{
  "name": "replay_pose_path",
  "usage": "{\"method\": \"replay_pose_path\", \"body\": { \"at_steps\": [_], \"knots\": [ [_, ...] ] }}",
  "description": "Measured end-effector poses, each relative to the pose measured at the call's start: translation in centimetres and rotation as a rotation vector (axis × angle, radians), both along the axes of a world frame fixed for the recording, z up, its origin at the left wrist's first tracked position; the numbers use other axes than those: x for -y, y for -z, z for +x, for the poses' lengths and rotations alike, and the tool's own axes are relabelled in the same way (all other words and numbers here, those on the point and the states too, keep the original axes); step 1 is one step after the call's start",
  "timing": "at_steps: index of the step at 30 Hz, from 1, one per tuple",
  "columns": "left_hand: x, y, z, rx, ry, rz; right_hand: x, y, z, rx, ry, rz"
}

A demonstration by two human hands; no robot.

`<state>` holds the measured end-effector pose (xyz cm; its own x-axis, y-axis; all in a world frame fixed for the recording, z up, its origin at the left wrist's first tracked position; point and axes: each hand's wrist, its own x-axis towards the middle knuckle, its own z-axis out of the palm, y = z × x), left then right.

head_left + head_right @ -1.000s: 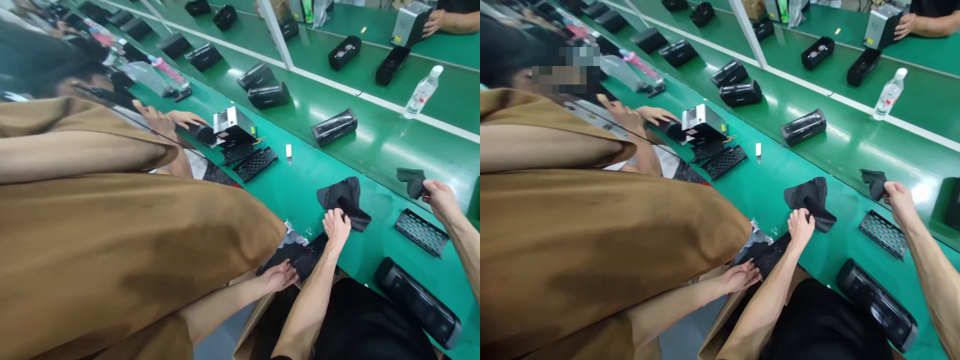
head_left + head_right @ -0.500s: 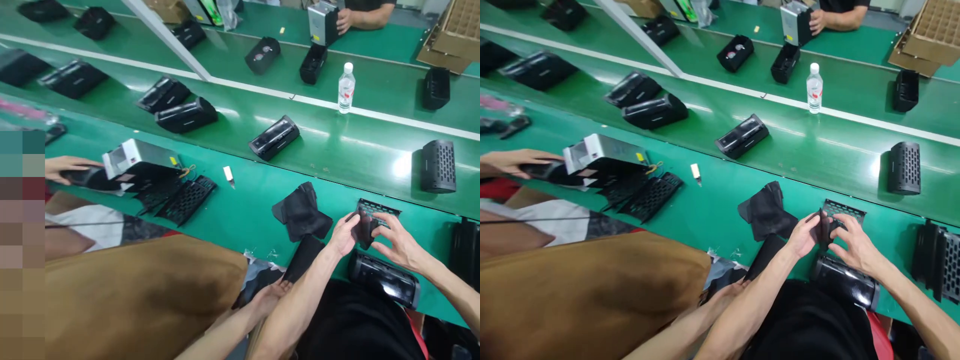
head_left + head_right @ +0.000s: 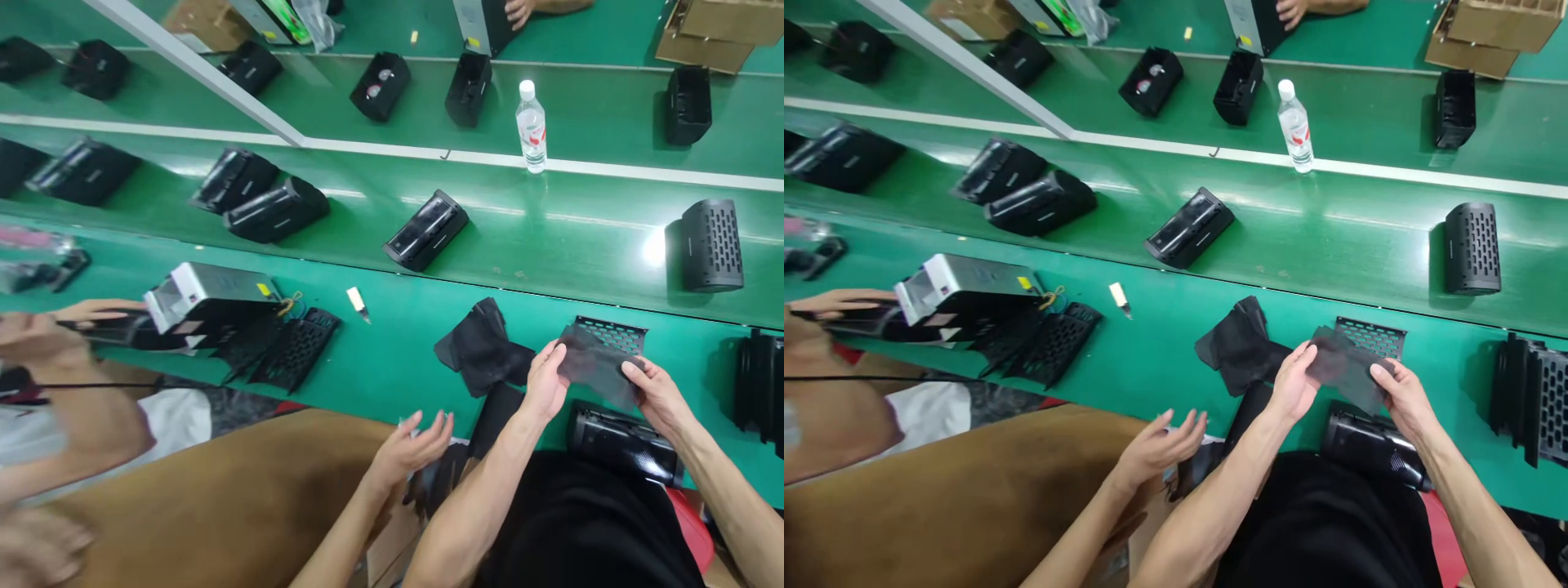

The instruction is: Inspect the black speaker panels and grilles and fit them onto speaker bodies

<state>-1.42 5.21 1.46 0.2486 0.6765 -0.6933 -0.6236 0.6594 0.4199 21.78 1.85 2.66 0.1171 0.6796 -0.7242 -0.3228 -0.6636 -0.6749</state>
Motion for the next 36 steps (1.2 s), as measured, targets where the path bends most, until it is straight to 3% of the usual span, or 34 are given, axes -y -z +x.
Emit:
{"method": "replay_pose_path", "body": {
  "at_steps": [4, 6, 7, 9, 14, 17, 21, 26, 32, 36],
  "knots": [
    [-1.1, -1.2, -9.8, 0.238, 0.035, -0.202, -0.3, 0.7, 1.0, 0.125, -0.014, 0.034],
    [-1.9, -1.3, -12.7, 0.261, 0.060, -0.269, -0.4, 1.0, 1.5, 0.146, -0.024, 0.037],
    [-2.2, -1.1, -13.0, 0.213, 0.080, -0.263, -0.4, 1.1, 1.7, 0.162, -0.029, 0.038],
    [-2.4, -0.2, -11.0, 0.038, 0.134, -0.200, -0.5, 1.5, 2.1, 0.205, -0.037, 0.035],
    [-2.3, 3.0, 0.4, -0.497, 0.337, 0.030, -1.4, 3.0, 3.4, 0.372, -0.085, 0.023],
    [-3.1, 4.0, 4.1, -0.815, 0.467, 0.161, -2.6, 4.4, 4.3, 0.536, -0.147, 0.019],
    [-4.8, 4.5, 4.8, -1.114, 0.603, 0.304, -4.4, 6.1, 5.6, 0.774, -0.233, -0.001],
    [-5.9, 5.7, 4.9, -1.265, 0.667, 0.346, -4.8, 7.3, 6.8, 0.939, -0.276, -0.024],
    [-6.8, 6.5, 5.0, -1.170, 0.647, 0.357, -5.7, 7.6, 7.2, 0.859, -0.316, 0.044],
    [-6.9, 5.7, 3.9, -0.966, 0.587, 0.318, -6.1, 5.9, 7.2, 0.654, -0.300, 0.053]
  ]
}}
